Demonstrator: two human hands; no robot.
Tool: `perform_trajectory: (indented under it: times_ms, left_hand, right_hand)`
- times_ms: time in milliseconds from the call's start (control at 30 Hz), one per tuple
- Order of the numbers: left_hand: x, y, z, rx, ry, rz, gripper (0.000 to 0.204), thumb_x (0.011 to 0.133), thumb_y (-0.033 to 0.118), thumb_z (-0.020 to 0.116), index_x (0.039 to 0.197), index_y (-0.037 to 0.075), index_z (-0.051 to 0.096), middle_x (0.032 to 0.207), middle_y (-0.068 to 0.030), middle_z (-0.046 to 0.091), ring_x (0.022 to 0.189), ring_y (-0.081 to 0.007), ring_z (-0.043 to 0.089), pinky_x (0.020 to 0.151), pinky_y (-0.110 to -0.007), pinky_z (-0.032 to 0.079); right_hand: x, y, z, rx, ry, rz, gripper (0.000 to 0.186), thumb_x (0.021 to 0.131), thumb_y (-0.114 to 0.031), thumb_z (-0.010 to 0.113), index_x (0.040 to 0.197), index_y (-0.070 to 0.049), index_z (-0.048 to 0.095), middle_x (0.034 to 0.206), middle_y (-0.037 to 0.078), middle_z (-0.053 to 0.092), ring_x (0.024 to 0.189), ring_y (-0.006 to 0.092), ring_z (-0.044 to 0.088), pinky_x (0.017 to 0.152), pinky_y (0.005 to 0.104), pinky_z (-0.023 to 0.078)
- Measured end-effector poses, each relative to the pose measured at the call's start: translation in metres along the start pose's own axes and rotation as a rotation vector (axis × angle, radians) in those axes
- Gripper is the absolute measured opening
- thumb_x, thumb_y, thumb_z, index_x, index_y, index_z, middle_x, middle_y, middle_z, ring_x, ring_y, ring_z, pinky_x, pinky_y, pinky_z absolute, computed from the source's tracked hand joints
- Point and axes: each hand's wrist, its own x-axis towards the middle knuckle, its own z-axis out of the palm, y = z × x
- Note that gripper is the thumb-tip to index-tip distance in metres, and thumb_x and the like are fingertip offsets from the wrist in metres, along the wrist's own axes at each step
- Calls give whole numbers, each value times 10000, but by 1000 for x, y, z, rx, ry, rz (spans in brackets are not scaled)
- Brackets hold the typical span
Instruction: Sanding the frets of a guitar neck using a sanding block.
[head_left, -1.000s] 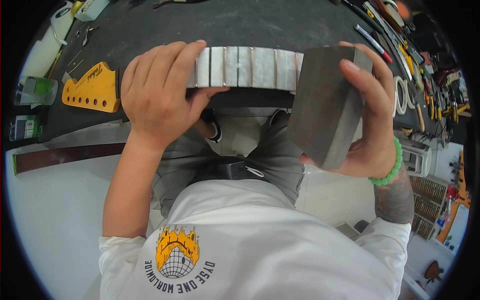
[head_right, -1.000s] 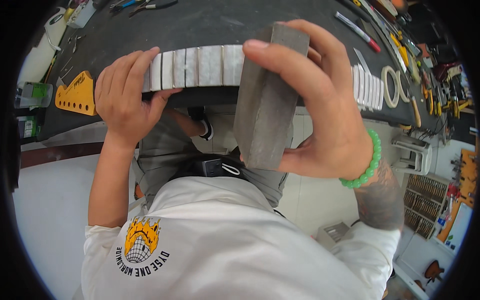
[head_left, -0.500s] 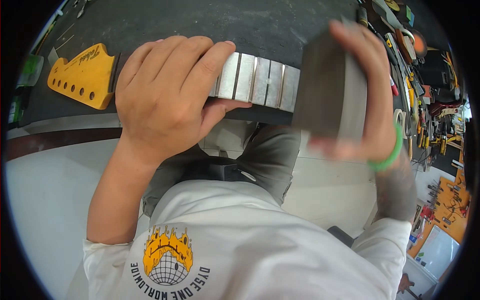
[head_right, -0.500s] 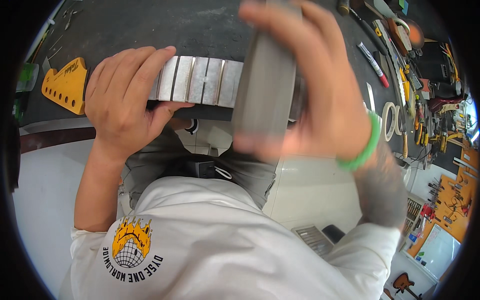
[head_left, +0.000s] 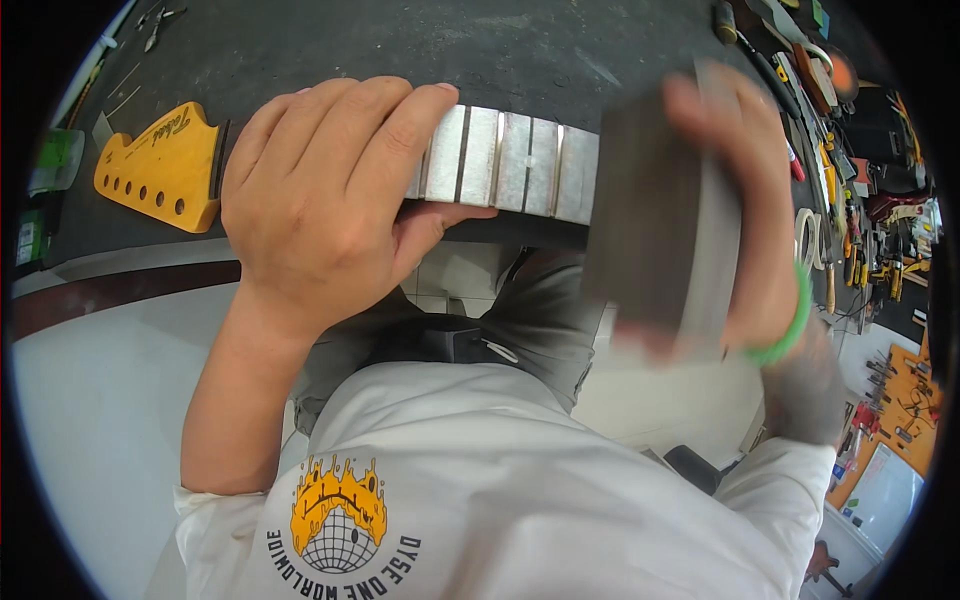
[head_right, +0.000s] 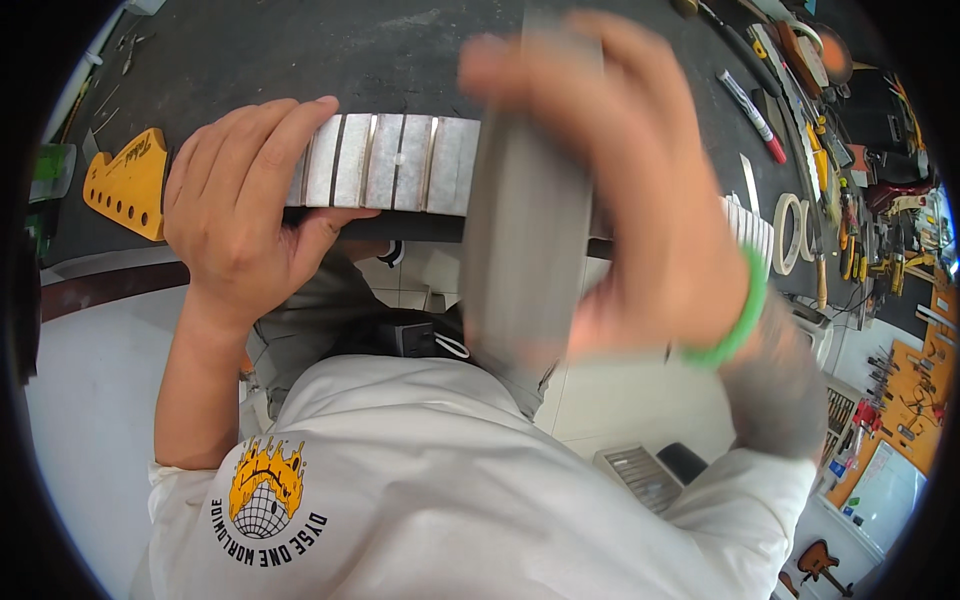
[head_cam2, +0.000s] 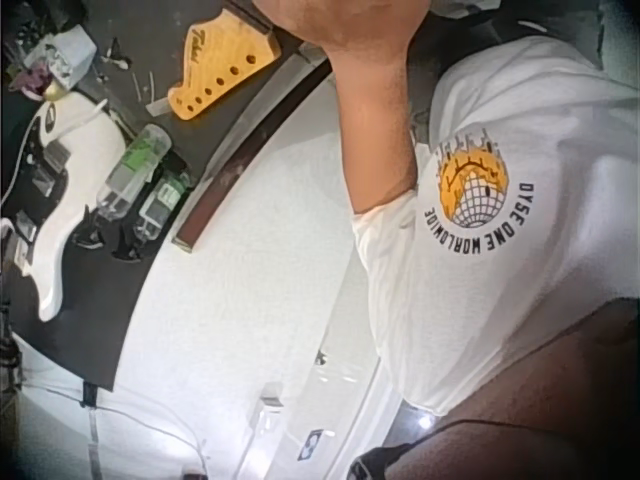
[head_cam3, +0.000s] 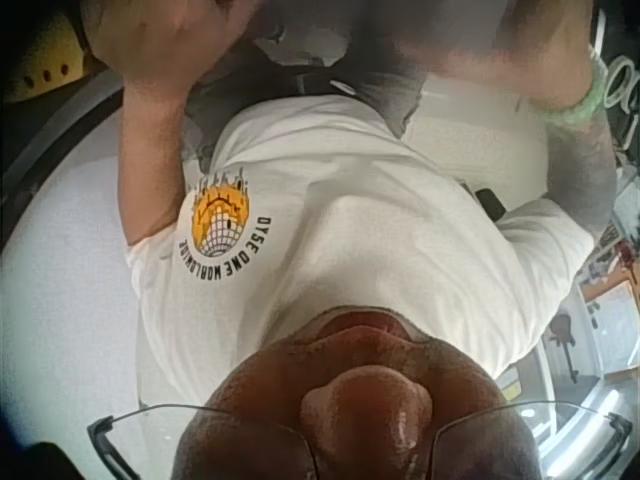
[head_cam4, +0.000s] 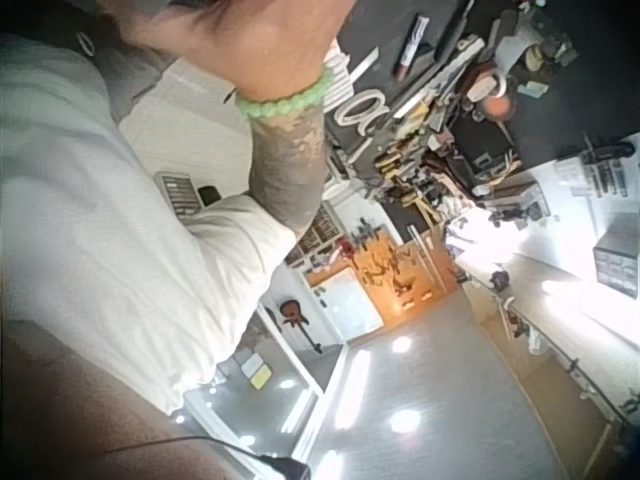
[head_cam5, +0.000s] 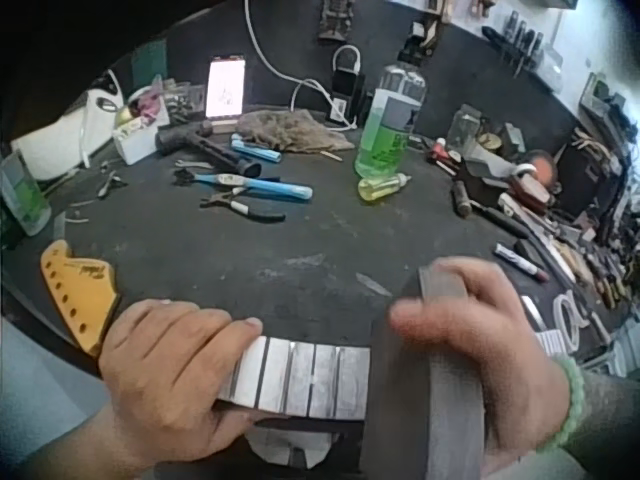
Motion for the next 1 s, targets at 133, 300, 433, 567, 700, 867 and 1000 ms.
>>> perform_trajectory:
  times_ms: [133,300,433,567,700,867,1000]
  left_hand:
    - [2,-2,-1,2,-5,8,580,766,503,803,1154,76,742,1034,-65,724,937,-275,690,822,-388,522]
    - [-5,-3,2,-2,-8,-1,590,772,507,802,1171,78,734,1043,-65,724,936,-277,689,834,-386,518]
    - [-5,1,-2,-1,-18,-11,588,776,508,802,1173,79,735,1047,-63,725,945,-275,689,840,-386,517]
    - [-2,1,0,9,-25,-6,579,774,494,814,1175,83,736,1051,-59,729,957,-267,690,846,-386,516]
    - [-2,2,0,10,-28,-18,576,770,479,828,1182,88,736,1066,-55,733,976,-260,692,872,-387,509]
    - [-1,1,-7,8,-67,-17,580,773,475,829,1193,87,732,1088,-56,735,993,-262,694,889,-387,504]
    - [-3,1,-4,8,-81,-25,572,785,460,827,1203,82,727,1104,-62,737,1007,-265,694,895,-389,503]
  right_hand:
    - [19,43,1,82,-46,281,1012,810,-441,885,1537,6,342,1379,128,507,1266,254,539,1083,393,447]
    - [-11,-13,18,101,23,51,1076,682,-482,928,1508,10,444,1471,236,455,1241,367,580,1092,427,440]
    - [-15,-16,22,56,45,-50,1032,719,-476,904,1510,-6,438,1482,228,460,1255,290,587,1078,372,468]
    - [18,46,4,261,99,370,988,796,-430,880,1534,-5,380,1457,194,471,1306,279,541,1082,393,467]
    - [15,59,-22,325,86,428,873,940,-340,794,1583,-40,285,1421,147,503,1335,233,504,1078,371,455]
    - [-42,8,-36,255,404,613,1111,750,-454,885,1593,2,322,1569,264,413,1425,339,482,1129,442,454]
    - [-49,-62,7,385,480,500,1169,762,-336,865,1632,30,176,1608,263,371,1458,347,449,1147,438,439]
